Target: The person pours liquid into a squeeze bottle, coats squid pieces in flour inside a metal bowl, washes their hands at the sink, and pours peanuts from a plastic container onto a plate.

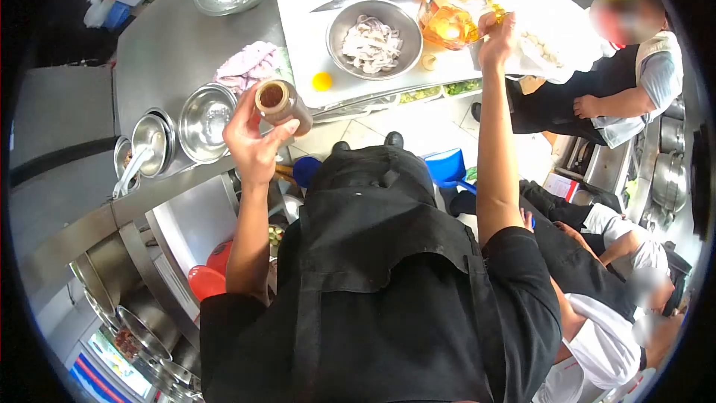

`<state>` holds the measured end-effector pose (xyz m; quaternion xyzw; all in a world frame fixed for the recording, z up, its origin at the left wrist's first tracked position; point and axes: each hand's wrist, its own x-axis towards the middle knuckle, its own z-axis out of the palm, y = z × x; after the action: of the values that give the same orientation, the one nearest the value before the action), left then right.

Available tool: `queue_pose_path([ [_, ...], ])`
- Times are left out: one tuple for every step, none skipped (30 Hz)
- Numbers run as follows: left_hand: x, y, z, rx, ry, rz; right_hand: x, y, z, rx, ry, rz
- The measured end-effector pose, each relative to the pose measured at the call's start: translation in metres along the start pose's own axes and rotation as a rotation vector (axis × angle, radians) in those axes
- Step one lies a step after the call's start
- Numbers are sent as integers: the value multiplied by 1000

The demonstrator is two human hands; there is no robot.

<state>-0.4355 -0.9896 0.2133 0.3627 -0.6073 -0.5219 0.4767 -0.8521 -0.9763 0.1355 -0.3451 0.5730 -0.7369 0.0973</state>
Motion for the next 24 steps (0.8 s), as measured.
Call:
queue_pose_path([
  [4,-2,-1,6,-4,1,-3,-4,2,-88,39,-13],
  [10,-5,-1,-8,9,-8,-13,-9,-1,-211,150,-55],
  [18,-9,-1,-25,24,-13,-23,-13,-5,-341,267,-82],
  [28,-16,-2,0,29,37,-33,-16,-9,-466,388,-95],
  [37,-23,-1,-40,51,24,-48,-6,-19,-650,380,-119],
  [47,-34,-1,-38,58,23,-68,-11,-17,-804,124,-46],
  [57,-43,-1,-36,64,21,-88,-17,-8,-950,-137,31],
  [66,-39,5,-29,63,-12,-103,-19,6,-1024,-182,33],
  [75,-46,8,-55,83,-37,-113,-20,17,-1098,-226,34],
  [85,-54,10,-36,81,-49,-115,-17,21,-1102,-216,32],
  [94,-63,12,-13,80,-61,-114,-12,25,-1183,-275,68],
  [104,-75,14,-14,73,-57,-113,-8,28,-1261,-333,109],
  [113,-85,18,34,110,56,-111,-6,29,-1262,-322,112],
  [119,-95,20,78,147,171,-107,-4,30,-1278,-356,161],
  [121,-96,22,71,142,177,-102,-8,31,-1295,-392,208],
  [123,-97,24,102,135,162,-100,-14,28,-1299,-382,203],
  [127,-98,26,132,131,147,-100,-24,21,-1237,-337,152],
  [126,-95,28,174,137,156,-97,-41,18,-1174,-294,95],
  [128,-108,27,95,117,127,-87,-73,18,-1169,-288,105],
  [128,-116,26,84,121,115,-73,-110,20,-1127,-303,97],
  [126,-122,26,72,121,102,-58,-135,17,-1105,-270,24],
  [124,-130,27,56,122,104,-40,-157,13,-989,-228,-215],
  [122,-138,27,61,117,95,-20,-186,19,-1019,-239,-180],
  [123,-141,27,69,110,90,3,-203,20,-1025,-251,-296],
])
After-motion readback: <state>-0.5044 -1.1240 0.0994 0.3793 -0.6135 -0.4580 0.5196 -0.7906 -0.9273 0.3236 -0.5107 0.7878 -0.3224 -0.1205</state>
